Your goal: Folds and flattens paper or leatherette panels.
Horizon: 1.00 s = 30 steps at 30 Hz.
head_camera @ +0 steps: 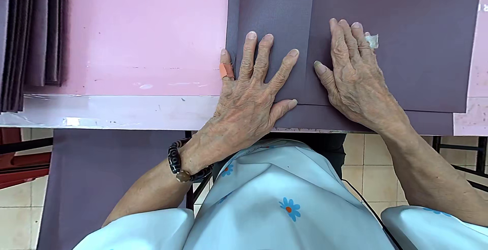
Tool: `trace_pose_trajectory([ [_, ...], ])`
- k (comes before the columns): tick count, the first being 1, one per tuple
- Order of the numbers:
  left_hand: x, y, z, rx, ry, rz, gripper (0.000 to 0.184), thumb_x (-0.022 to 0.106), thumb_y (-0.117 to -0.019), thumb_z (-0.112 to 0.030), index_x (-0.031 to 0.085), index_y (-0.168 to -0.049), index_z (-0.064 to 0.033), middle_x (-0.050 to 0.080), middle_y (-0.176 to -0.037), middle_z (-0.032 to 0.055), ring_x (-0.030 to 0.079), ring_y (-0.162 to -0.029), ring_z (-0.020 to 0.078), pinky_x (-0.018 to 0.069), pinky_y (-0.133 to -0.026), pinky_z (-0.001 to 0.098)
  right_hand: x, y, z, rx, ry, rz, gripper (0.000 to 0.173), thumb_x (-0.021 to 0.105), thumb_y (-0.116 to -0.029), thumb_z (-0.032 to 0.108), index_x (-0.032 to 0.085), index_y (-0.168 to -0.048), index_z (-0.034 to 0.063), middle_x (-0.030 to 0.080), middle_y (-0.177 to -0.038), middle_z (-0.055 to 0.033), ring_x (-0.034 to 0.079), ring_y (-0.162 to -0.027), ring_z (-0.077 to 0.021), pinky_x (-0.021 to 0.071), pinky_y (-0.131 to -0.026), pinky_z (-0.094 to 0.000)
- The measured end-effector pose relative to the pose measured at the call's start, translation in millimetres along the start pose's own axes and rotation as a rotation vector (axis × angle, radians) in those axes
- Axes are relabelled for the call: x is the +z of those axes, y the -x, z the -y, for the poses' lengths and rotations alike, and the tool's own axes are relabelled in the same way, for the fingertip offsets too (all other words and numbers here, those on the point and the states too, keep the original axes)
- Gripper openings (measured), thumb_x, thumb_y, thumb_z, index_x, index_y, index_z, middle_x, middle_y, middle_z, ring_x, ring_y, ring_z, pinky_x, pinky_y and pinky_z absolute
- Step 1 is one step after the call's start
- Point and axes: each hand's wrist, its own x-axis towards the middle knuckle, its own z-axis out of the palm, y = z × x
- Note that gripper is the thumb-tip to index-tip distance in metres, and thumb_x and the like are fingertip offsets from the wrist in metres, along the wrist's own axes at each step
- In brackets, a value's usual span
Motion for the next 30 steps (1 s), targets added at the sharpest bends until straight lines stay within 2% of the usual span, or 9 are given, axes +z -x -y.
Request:
trace_pose_trajectory([
  [3,2,-1,0,-0.005,-0.01,-0.004,0.072,0.031,-0.1035,-0.059,0.025,-0.164,-0.0218,0.014,-0.168,0.026,0.01,-0.155,0.0488,0.0066,-0.115,0.0763,6,0,-2,0.0,0.017,-0.015,0.064,0.034,-0.1105,0.036,0.023,-0.163,0.0012,0.025,-0.166,-0.0276,0.023,-0.153,-0.0481,0.0168,-0.123,-0.0626],
  [5,2,-1,2,0.013,0.021,-0.046,0.066,0.039,-0.1019,-0.058,0.04,-0.159,-0.0245,0.018,-0.167,0.0262,0.011,-0.154,0.051,0.0088,-0.114,0.0766,10,-1,-4,-0.008,0.029,-0.041,0.063,0.033,-0.11,0.037,0.026,-0.162,0.0026,0.026,-0.166,-0.0269,0.023,-0.153,-0.0483,0.0177,-0.122,-0.0639],
  [8,0,0,1,0.066,0.114,-0.147,0.043,0.056,-0.0978,-0.048,0.067,-0.132,-0.0243,0.03,-0.164,0.0226,0.013,-0.153,0.0516,0.0105,-0.114,0.077,14,0,-6,-0.013,0.041,-0.072,0.061,0.033,-0.1096,0.037,0.03,-0.162,0.0066,0.027,-0.166,-0.0258,0.023,-0.153,-0.0484,0.0192,-0.121,-0.0643],
  [10,0,0,-1,0.135,0.134,-0.207,0.029,0.06,-0.0983,-0.039,0.075,-0.116,-0.021,0.045,-0.156,0.0181,0.021,-0.152,0.0494,0.0127,-0.116,0.0749,14,1,-6,-0.014,0.046,-0.068,0.061,0.032,-0.1094,0.038,0.03,-0.162,0.0072,0.027,-0.166,-0.0254,0.024,-0.153,-0.0483,0.0198,-0.12,-0.0652],
  [13,0,0,-1,0.207,0.13,-0.249,0.023,0.061,-0.0994,-0.03,0.079,-0.102,-0.0172,0.065,-0.138,0.011,0.043,-0.143,0.0416,0.0293,-0.115,0.0621,11,2,-4,-0.014,0.039,-0.048,0.061,0.033,-0.1089,0.036,0.03,-0.162,0.0072,0.027,-0.166,-0.0258,0.025,-0.152,-0.0487,0.0219,-0.118,-0.0664],
  [15,2,0,0,0.221,0.127,-0.252,0.024,0.06,-0.1004,-0.031,0.08,-0.102,-0.0176,0.07,-0.129,0.008,0.052,-0.134,0.0363,0.0387,-0.105,0.0536,12,1,-4,-0.015,0.032,-0.057,0.06,0.033,-0.109,0.037,0.031,-0.162,0.0081,0.027,-0.166,-0.0255,0.024,-0.153,-0.048,0.0208,-0.119,-0.0661],
  [17,3,0,1,0.217,0.123,-0.238,0.025,0.058,-0.1012,-0.033,0.079,-0.105,-0.0192,0.07,-0.127,0.0072,0.055,-0.132,0.0347,0.0413,-0.099,0.0517,13,1,-5,-0.02,0.031,-0.068,0.06,0.033,-0.1091,0.037,0.031,-0.162,0.0084,0.027,-0.166,-0.0257,0.024,-0.153,-0.0481,0.0203,-0.119,-0.0662],
  [22,-1,-3,3,0.221,0.112,-0.168,0.03,0.054,-0.1027,-0.038,0.077,-0.111,-0.0213,0.069,-0.131,0.0072,0.054,-0.135,0.0359,0.0412,-0.105,0.0534,15,2,-4,-0.026,0.045,-0.076,0.06,0.032,-0.1089,0.036,0.031,-0.162,0.0087,0.027,-0.165,-0.0271,0.024,-0.153,-0.0492,0.0221,-0.118,-0.0673],
  [30,-3,-13,12,0.265,0.101,-0.103,0.042,0.052,-0.1013,-0.046,0.071,-0.124,-0.0164,0.064,-0.139,0.0088,0.054,-0.134,0.0303,0.0441,-0.099,0.0489,16,0,-7,-0.065,0.067,-0.094,0.059,0.032,-0.1084,0.036,0.04,-0.158,0.0047,0.03,-0.162,-0.031,0.027,-0.15,-0.0543,0.0245,-0.115,-0.0702],
])
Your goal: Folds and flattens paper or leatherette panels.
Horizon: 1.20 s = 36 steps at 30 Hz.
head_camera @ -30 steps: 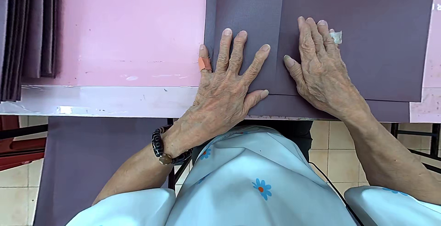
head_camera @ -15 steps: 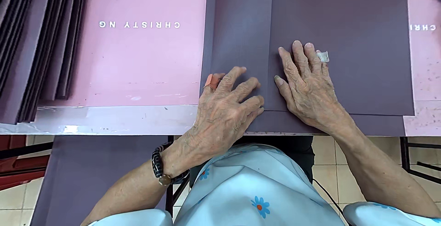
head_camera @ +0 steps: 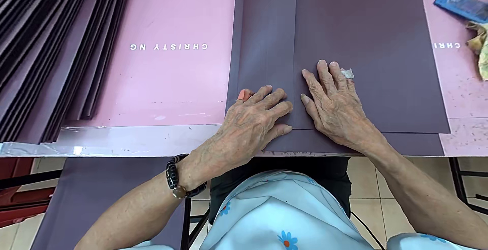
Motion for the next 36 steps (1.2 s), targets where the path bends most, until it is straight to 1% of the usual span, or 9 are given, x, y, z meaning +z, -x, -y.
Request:
trace_pose_trajectory([
  [5,1,-1,4,-0.013,0.028,0.067,0.047,0.048,-0.1029,-0.05,0.067,-0.13,-0.0161,0.055,-0.147,0.0131,0.046,-0.143,0.0319,0.0365,-0.114,0.0573,-22,-18,-12,-0.108,0.046,0.095,0.058,0.039,-0.1063,0.046,0.06,-0.144,0.0076,0.054,-0.14,-0.0334,0.05,-0.128,-0.0572,0.0407,-0.095,-0.0704],
  [8,2,-2,8,-0.022,0.026,0.117,0.051,0.044,-0.1032,-0.055,0.064,-0.135,-0.0204,0.046,-0.156,0.0161,0.036,-0.15,0.0324,0.029,-0.119,0.0588,-32,-44,-35,-0.252,-0.056,0.061,0.047,0.049,-0.1042,0.044,0.075,-0.116,0.0058,0.065,-0.102,-0.0204,0.062,-0.097,-0.0422,0.0471,-0.074,-0.0553],
  [11,-1,-5,10,0.004,-0.023,0.13,0.05,0.043,-0.1027,-0.055,0.065,-0.133,-0.0231,0.047,-0.154,0.0151,0.04,-0.148,0.032,0.0339,-0.115,0.0572,-25,-71,-50,-0.335,-0.146,-0.085,0.039,0.056,-0.1023,0.034,0.072,-0.093,-0.0003,0.066,-0.083,-0.0157,0.066,-0.077,-0.032,0.05,-0.065,-0.0452],
  [13,-4,-8,10,0.021,-0.054,0.133,0.048,0.042,-0.1022,-0.056,0.066,-0.13,-0.0255,0.049,-0.152,0.0137,0.043,-0.145,0.0303,0.0379,-0.112,0.0537,-12,-81,-52,-0.317,-0.15,-0.222,0.043,0.057,-0.1028,0.037,0.072,-0.096,-0.0029,0.067,-0.082,-0.0167,0.065,-0.072,-0.0302,0.0501,-0.063,-0.0429],
  [18,-11,-14,20,0.085,-0.06,0.118,0.052,0.033,-0.1071,-0.05,0.068,-0.126,-0.0169,0.058,-0.144,0.0117,0.054,-0.134,0.0279,0.0459,-0.098,0.047,9,-81,-44,-0.29,-0.079,-0.206,0.065,0.052,-0.0995,0.059,0.064,-0.14,0.0101,0.062,-0.109,-0.022,0.059,-0.096,-0.0374,0.0421,-0.076,-0.0506],
  [22,-8,-24,36,0.088,-0.057,0.101,0.044,0.039,-0.108,-0.035,0.065,-0.126,-0.0048,0.057,-0.144,0.0134,0.054,-0.135,0.0275,0.0455,-0.108,0.043,12,-82,-47,-0.304,-0.07,-0.182,0.065,0.048,-0.1009,0.059,0.067,-0.138,0.0097,0.061,-0.107,-0.0209,0.056,-0.096,-0.0356,0.0396,-0.076,-0.0484],
  [26,-3,-40,51,0.014,-0.084,0.083,0.051,0.041,-0.1054,-0.044,0.061,-0.128,-0.0023,0.049,-0.15,0.0197,0.047,-0.141,0.0329,0.0426,-0.111,0.0439,11,-82,-44,-0.289,-0.076,-0.18,0.061,0.051,-0.0999,0.056,0.069,-0.135,0.0092,0.061,-0.106,-0.019,0.057,-0.095,-0.0341,0.0392,-0.076,-0.0476],
  [31,-5,-63,65,-0.039,-0.148,0.092,0.06,0.038,-0.1052,-0.048,0.056,-0.137,0.0,0.039,-0.158,0.0234,0.032,-0.151,0.0384,0.0265,-0.122,0.0524,12,-81,-43,-0.281,-0.062,-0.188,0.06,0.049,-0.1005,0.056,0.069,-0.135,0.0111,0.061,-0.107,-0.0179,0.057,-0.095,-0.0328,0.0386,-0.076,-0.0466],
  [36,-3,-76,74,-0.034,-0.143,0.099,0.068,0.034,-0.1046,-0.052,0.049,-0.146,-0.0008,0.036,-0.161,0.023,0.032,-0.152,0.0374,0.0243,-0.123,0.0524,14,-81,-43,-0.285,-0.059,-0.201,0.056,0.046,-0.1028,0.05,0.069,-0.135,0.0107,0.062,-0.108,-0.0186,0.057,-0.096,-0.0332,0.039,-0.075,-0.0467],
])
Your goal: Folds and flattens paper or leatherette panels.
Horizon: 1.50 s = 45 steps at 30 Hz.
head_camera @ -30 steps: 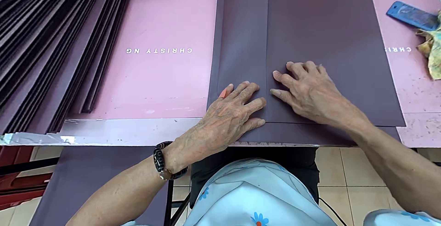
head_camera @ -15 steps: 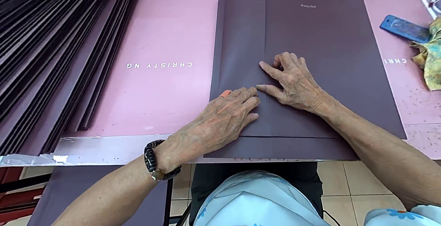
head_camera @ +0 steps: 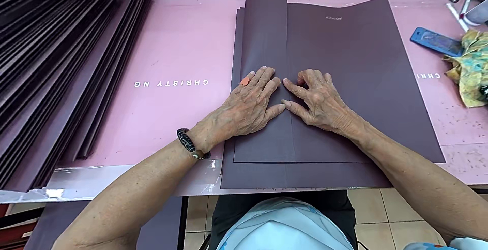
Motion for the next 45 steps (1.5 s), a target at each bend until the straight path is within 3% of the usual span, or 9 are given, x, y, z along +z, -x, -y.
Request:
trace_pose_trajectory([
  [6,10,-5,4,0.008,0.023,-0.04,0.064,0.03,-0.1053,-0.044,0.046,-0.148,0.0003,0.038,-0.159,0.0227,0.035,-0.15,0.0353,0.0258,-0.122,0.0502,0,1,1,-0.008,0.018,-0.012,0.051,0.046,-0.1027,0.044,0.07,-0.134,0.0124,0.062,-0.114,-0.0191,0.056,-0.101,-0.0353,0.0394,-0.079,-0.0489],
  [9,11,-5,4,0.007,-0.013,-0.059,0.069,0.031,-0.1039,-0.047,0.045,-0.149,0.0029,0.039,-0.158,0.0233,0.037,-0.149,0.0353,0.0279,-0.121,0.0496,-1,1,4,0.073,0.092,-0.006,0.055,0.044,-0.1009,0.053,0.067,-0.138,0.0189,0.054,-0.145,-0.0218,0.047,-0.133,-0.0433,0.0346,-0.097,-0.0637],
  [12,12,-7,5,0.012,-0.085,-0.064,0.072,0.028,-0.1024,-0.051,0.046,-0.15,0.0003,0.038,-0.159,0.0233,0.034,-0.151,0.0372,0.0235,-0.123,0.0533,1,2,4,0.172,0.066,0.064,0.07,0.039,-0.1025,0.052,0.047,-0.153,0.0033,0.047,-0.154,-0.0239,0.038,-0.147,-0.0472,0.0248,-0.112,-0.075],
  [18,13,-9,7,0.004,-0.111,-0.048,0.075,0.025,-0.1012,-0.054,0.046,-0.15,-0.0009,0.035,-0.161,0.0254,0.031,-0.151,0.042,0.0214,-0.122,0.0561,-4,0,3,0.138,0.056,0.055,0.062,0.038,-0.1039,0.035,0.043,-0.153,-0.0023,0.052,-0.152,-0.0213,0.047,-0.141,-0.0452,0.0364,-0.112,-0.062],
  [25,5,-17,10,-0.001,-0.094,-0.04,0.076,0.036,-0.0975,-0.06,0.049,-0.147,-0.0029,0.041,-0.157,0.0247,0.041,-0.145,0.0385,0.0351,-0.113,0.0527,-8,-43,-47,-0.086,-0.046,-0.07,0.031,0.055,-0.1005,0.022,0.072,-0.117,0.0026,0.073,-0.095,-0.0161,0.069,-0.087,-0.0324,0.0531,-0.075,-0.0459],
  [33,6,-31,7,-0.033,-0.167,-0.07,0.082,0.03,-0.1003,-0.062,0.045,-0.152,-0.0008,0.041,-0.157,0.0257,0.041,-0.144,0.0403,0.0303,-0.111,0.0606,13,-64,-60,0.128,0.024,0.086,0.059,0.037,-0.1079,0.046,0.055,-0.148,0.0067,0.05,-0.156,-0.0139,0.043,-0.145,-0.0394,0.0306,-0.112,-0.0678],
  [38,8,-37,10,-0.013,-0.188,-0.099,0.079,0.033,-0.0973,-0.064,0.052,-0.148,-0.006,0.048,-0.148,0.0267,0.044,-0.138,0.0444,0.0299,-0.109,0.0632,11,-66,-61,0.091,0.085,0.159,0.058,0.032,-0.1086,0.043,0.054,-0.15,0.0089,0.05,-0.156,-0.0121,0.043,-0.145,-0.0397,0.0342,-0.105,-0.0674],
  [41,8,-38,14,-0.016,-0.145,-0.08,0.082,0.033,-0.0967,-0.067,0.049,-0.151,-0.0084,0.037,-0.158,0.0273,0.024,-0.152,0.0462,0.011,-0.121,0.0673,5,-71,-70,0.027,0.056,0.131,0.052,0.04,-0.1061,0.04,0.062,-0.143,0.0102,0.058,-0.148,-0.012,0.054,-0.131,-0.0394,0.0392,-0.093,-0.063],
  [45,12,-37,16,-0.051,-0.133,-0.058,0.086,0.029,-0.0957,-0.071,0.046,-0.153,-0.0094,0.03,-0.162,0.0291,0.018,-0.153,0.049,0.0098,-0.123,0.0639,6,-83,-94,0.035,-0.022,0.014,0.046,0.048,-0.1051,0.036,0.066,-0.136,0.0071,0.065,-0.137,-0.0145,0.059,-0.125,-0.0385,0.0411,-0.094,-0.0605],
])
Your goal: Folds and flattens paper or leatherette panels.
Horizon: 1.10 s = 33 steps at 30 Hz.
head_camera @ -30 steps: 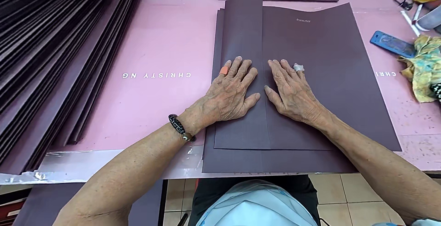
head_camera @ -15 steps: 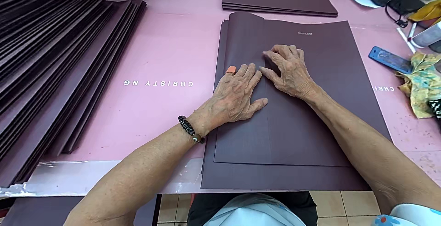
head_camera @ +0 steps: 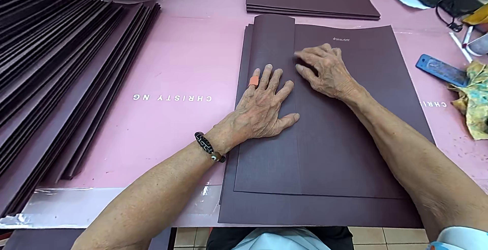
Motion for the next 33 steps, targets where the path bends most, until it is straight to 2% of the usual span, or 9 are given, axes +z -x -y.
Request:
trace_pose_trajectory([
  [3,0,-1,-1,-0.023,-0.01,0.027,0.088,0.027,-0.0952,-0.072,0.045,-0.154,-0.0087,0.028,-0.162,0.0305,0.02,-0.152,0.0504,0.0126,-0.122,0.0642,6,-4,-11,0.144,0.013,0.073,0.064,0.034,-0.1088,0.046,0.044,-0.153,0.0,0.047,-0.157,-0.0205,0.042,-0.147,-0.0396,0.0279,-0.117,-0.0657],
  [7,-2,-1,-3,-0.053,-0.011,0.051,0.09,0.027,-0.0937,-0.074,0.044,-0.153,-0.0087,0.027,-0.163,0.0291,0.021,-0.152,0.0499,0.0148,-0.121,0.0646,7,-2,-10,0.204,0.032,0.15,0.065,0.024,-0.1109,0.043,0.041,-0.154,-0.0028,0.042,-0.16,-0.0211,0.037,-0.15,-0.0384,0.024,-0.121,-0.0628],
  [11,-2,-2,-4,-0.057,-0.033,0.07,0.091,0.026,-0.093,-0.076,0.043,-0.154,-0.0094,0.028,-0.163,0.0288,0.024,-0.152,0.0489,0.0173,-0.12,0.0646,1,-9,-3,0.205,0.093,0.166,0.063,0.025,-0.1113,0.043,0.045,-0.153,0.0001,0.049,-0.155,-0.0207,0.044,-0.146,-0.0397,0.0324,-0.117,-0.0617],
  [15,-7,-6,-6,-0.075,-0.028,0.116,0.093,0.028,-0.0919,-0.078,0.042,-0.155,-0.0096,0.027,-0.163,0.0284,0.024,-0.152,0.0487,0.0179,-0.12,0.0646,4,-23,3,0.215,0.182,0.16,0.063,0.025,-0.1086,0.054,0.051,-0.153,0.0182,0.059,-0.137,-0.0231,0.053,-0.125,-0.0476,0.0415,-0.089,-0.0678],
  [18,-12,-10,-7,-0.093,-0.007,0.132,0.088,0.026,-0.0967,-0.074,0.042,-0.155,-0.0101,0.031,-0.162,0.0274,0.026,-0.151,0.0486,0.0209,-0.119,0.0651,3,-33,7,0.281,0.218,0.232,0.062,0.024,-0.1072,0.057,0.05,-0.154,0.0263,0.054,-0.139,-0.0256,0.049,-0.125,-0.0512,0.0388,-0.087,-0.0705],
  [22,-6,-15,-5,-0.087,-0.039,0.011,0.076,0.027,-0.1009,-0.063,0.051,-0.145,-0.0067,0.046,-0.151,0.0228,0.044,-0.139,0.0429,0.0336,-0.109,0.0585,-1,-43,12,0.338,0.237,0.307,0.058,0.028,-0.1076,0.055,0.046,-0.156,0.0283,0.05,-0.142,-0.0261,0.046,-0.128,-0.0515,0.038,-0.087,-0.0715],
  [27,-2,-18,-3,-0.073,-0.071,0.006,0.086,0.03,-0.097,-0.068,0.048,-0.149,-0.0019,0.043,-0.155,0.0252,0.043,-0.142,0.0424,0.0309,-0.111,0.0609,2,-38,7,0.29,0.242,0.271,0.061,0.028,-0.106,0.058,0.048,-0.155,0.0289,0.049,-0.144,-0.0264,0.044,-0.131,-0.0512,0.0356,-0.09,-0.073],
  [30,2,-19,1,-0.062,-0.033,-0.017,0.086,0.028,-0.0968,-0.069,0.052,-0.146,-0.0025,0.039,-0.157,0.0269,0.03,-0.15,0.044,0.0163,-0.121,0.063,11,-30,-6,0.261,0.142,0.201,0.066,0.028,-0.105,0.061,0.045,-0.157,0.0246,0.034,-0.163,-0.0221,0.026,-0.152,-0.0478,0.0182,-0.112,-0.0774],
  [33,3,-17,0,-0.104,-0.007,0.006,0.088,0.028,-0.0961,-0.07,0.047,-0.151,-0.0038,0.03,-0.161,0.0301,0.02,-0.153,0.0502,0.0138,-0.122,0.0639,15,-28,-8,0.314,0.032,0.145,0.073,0.029,-0.1075,0.054,0.034,-0.159,0.0026,0.04,-0.162,-0.0199,0.033,-0.152,-0.0396,0.019,-0.12,-0.0673],
])
